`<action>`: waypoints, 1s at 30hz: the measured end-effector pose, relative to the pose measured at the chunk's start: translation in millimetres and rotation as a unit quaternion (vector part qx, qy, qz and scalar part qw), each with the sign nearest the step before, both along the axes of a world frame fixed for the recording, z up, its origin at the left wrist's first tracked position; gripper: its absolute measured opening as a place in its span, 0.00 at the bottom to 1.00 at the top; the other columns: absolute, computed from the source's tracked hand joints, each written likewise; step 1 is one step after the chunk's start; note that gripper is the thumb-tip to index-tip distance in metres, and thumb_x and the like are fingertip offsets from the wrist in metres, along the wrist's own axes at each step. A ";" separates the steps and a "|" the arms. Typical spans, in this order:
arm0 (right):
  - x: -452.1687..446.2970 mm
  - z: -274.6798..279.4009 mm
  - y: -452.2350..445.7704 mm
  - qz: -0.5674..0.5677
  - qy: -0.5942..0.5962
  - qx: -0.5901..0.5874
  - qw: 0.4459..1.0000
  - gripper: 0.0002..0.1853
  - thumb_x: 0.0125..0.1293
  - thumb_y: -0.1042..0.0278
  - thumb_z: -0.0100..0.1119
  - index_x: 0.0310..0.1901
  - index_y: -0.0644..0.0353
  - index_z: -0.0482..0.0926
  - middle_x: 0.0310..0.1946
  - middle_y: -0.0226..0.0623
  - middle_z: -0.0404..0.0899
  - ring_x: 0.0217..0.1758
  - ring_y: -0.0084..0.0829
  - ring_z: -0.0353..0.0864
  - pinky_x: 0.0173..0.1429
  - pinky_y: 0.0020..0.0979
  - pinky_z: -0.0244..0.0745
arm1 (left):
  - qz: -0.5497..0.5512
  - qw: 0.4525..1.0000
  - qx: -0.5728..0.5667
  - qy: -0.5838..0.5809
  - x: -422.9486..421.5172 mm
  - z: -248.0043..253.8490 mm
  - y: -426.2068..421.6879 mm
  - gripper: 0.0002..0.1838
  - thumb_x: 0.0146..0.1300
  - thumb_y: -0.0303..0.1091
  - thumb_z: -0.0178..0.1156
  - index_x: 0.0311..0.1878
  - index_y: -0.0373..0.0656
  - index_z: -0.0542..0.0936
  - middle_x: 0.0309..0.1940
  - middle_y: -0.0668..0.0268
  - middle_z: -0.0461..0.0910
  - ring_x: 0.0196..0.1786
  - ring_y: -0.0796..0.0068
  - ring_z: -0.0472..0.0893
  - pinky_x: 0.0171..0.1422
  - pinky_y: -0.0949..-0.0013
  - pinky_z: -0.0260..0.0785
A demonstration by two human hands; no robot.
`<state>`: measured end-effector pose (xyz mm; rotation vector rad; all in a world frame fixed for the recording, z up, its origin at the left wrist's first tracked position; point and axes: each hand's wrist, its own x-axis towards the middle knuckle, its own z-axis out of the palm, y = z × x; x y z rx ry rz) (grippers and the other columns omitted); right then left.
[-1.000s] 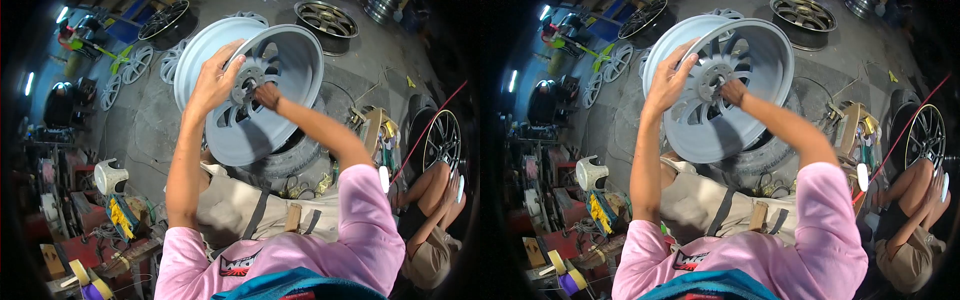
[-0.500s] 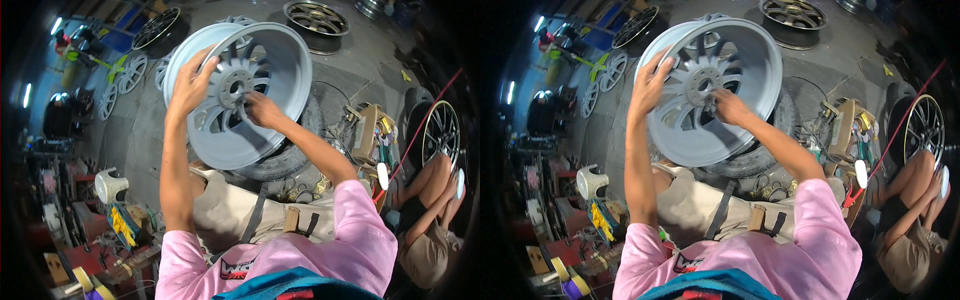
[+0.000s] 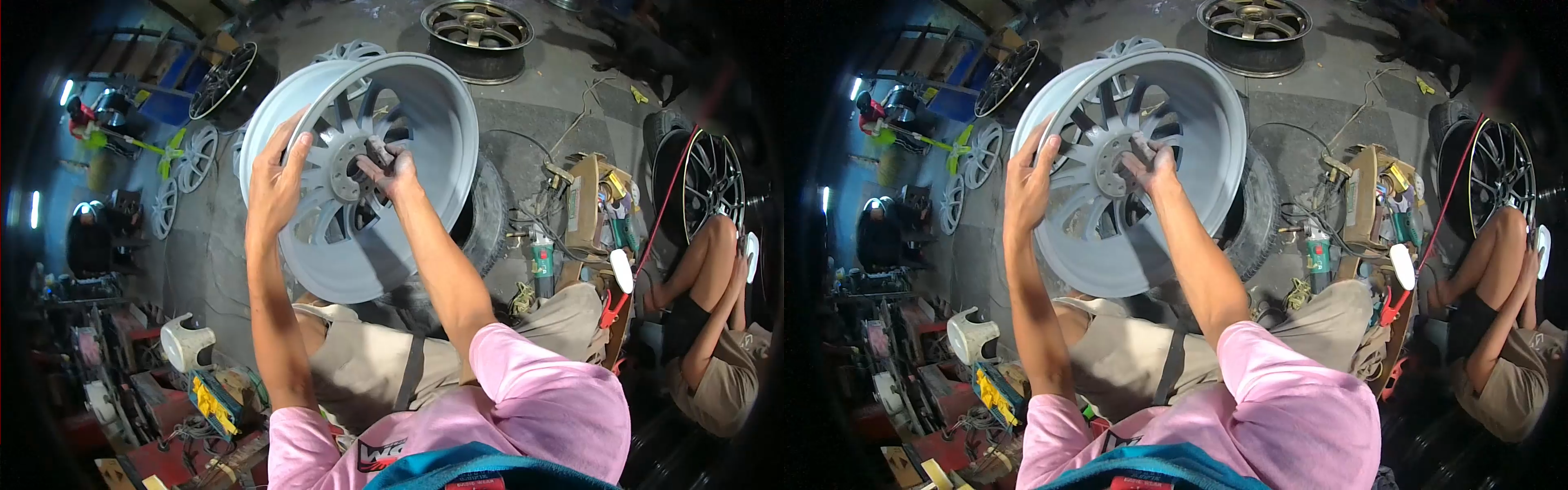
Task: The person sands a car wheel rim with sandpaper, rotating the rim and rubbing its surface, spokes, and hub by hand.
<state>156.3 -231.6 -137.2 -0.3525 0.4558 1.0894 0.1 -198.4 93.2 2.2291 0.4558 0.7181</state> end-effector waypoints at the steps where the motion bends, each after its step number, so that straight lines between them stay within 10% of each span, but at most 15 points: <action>1: -3.3 -3.0 4.6 0.000 -0.040 -0.034 0.999 0.20 0.75 0.59 0.41 0.54 0.60 0.80 0.54 0.38 0.84 0.62 0.51 0.77 0.69 0.49 0.72 | -0.003 1.000 -0.007 0.000 -0.1 0.6 -0.6 0.22 0.76 0.37 0.58 0.67 0.37 0.79 0.63 0.57 0.81 0.65 0.68 0.77 0.72 0.66 0.63; 4: -49.5 34.4 1.6 0.110 -0.453 -0.144 0.873 0.23 0.68 0.57 0.53 0.54 0.69 0.80 0.52 0.50 0.83 0.53 0.48 0.84 0.62 0.49 0.78 | -0.003 1.000 -0.014 0.001 -0.9 1.2 1.9 0.22 0.76 0.37 0.58 0.67 0.37 0.79 0.62 0.57 0.81 0.65 0.67 0.77 0.72 0.66 0.64; 7: -83.5 -16.1 -37.5 0.239 -0.904 -0.181 0.306 0.24 0.66 0.56 0.58 0.53 0.70 0.81 0.50 0.62 0.81 0.46 0.60 0.84 0.61 0.46 0.77 | 0.000 1.000 -0.020 -0.007 -5.2 -1.9 10.6 0.22 0.76 0.38 0.58 0.67 0.37 0.79 0.61 0.57 0.82 0.63 0.67 0.78 0.70 0.65 0.66; 9: -38.1 -23.8 -94.0 0.362 -0.885 -0.150 0.250 0.23 0.68 0.56 0.57 0.53 0.69 0.81 0.45 0.64 0.82 0.45 0.61 0.84 0.63 0.47 0.75 | 0.021 1.000 0.014 0.003 -5.2 -4.1 12.8 0.22 0.76 0.39 0.58 0.67 0.38 0.79 0.59 0.56 0.83 0.61 0.68 0.79 0.67 0.65 0.69; 13: 31.6 -17.9 -183.7 0.174 -0.927 -0.269 0.196 0.22 0.74 0.53 0.53 0.50 0.68 0.84 0.44 0.59 0.84 0.49 0.58 0.83 0.62 0.48 0.77 | -0.003 0.999 0.034 0.005 -2.3 2.5 -16.4 0.22 0.78 0.39 0.55 0.67 0.36 0.78 0.60 0.53 0.82 0.64 0.64 0.80 0.70 0.63 0.67; 15: 38.1 51.4 -235.8 0.230 -0.814 -0.329 0.421 0.22 0.77 0.54 0.52 0.45 0.68 0.84 0.36 0.57 0.82 0.48 0.57 0.82 0.59 0.49 0.76 | -0.031 0.998 0.056 -0.002 -1.6 -2.4 -41.2 0.22 0.78 0.37 0.54 0.67 0.35 0.77 0.64 0.53 0.80 0.68 0.61 0.77 0.74 0.60 0.64; 19: 28.5 70.0 -316.1 0.154 -0.749 -0.398 0.507 0.22 0.74 0.53 0.57 0.40 0.70 0.81 0.35 0.59 0.80 0.44 0.61 0.81 0.49 0.49 0.74 | -0.068 0.983 0.172 -0.004 1.0 -34.6 -110.5 0.22 0.79 0.33 0.49 0.71 0.34 0.73 0.73 0.52 0.71 0.78 0.54 0.67 0.82 0.52 0.53; 26: 16.0 81.3 -343.2 -0.012 -0.712 -0.423 0.560 0.16 0.65 0.62 0.65 0.41 0.70 0.82 0.37 0.58 0.82 0.44 0.58 0.83 0.49 0.46 0.77 | -0.068 0.997 0.040 0.006 -8.9 -24.8 -112.1 0.23 0.80 0.34 0.48 0.72 0.35 0.71 0.75 0.52 0.68 0.78 0.54 0.67 0.82 0.55 0.52; 30: 13.7 70.9 -333.4 -0.090 -0.782 -0.450 0.422 0.18 0.67 0.57 0.65 0.42 0.68 0.84 0.40 0.54 0.82 0.47 0.57 0.83 0.51 0.43 0.77 | -0.053 0.993 0.107 -0.010 -34.8 -39.7 -112.0 0.24 0.81 0.38 0.48 0.73 0.35 0.71 0.76 0.53 0.68 0.81 0.55 0.62 0.83 0.58 0.50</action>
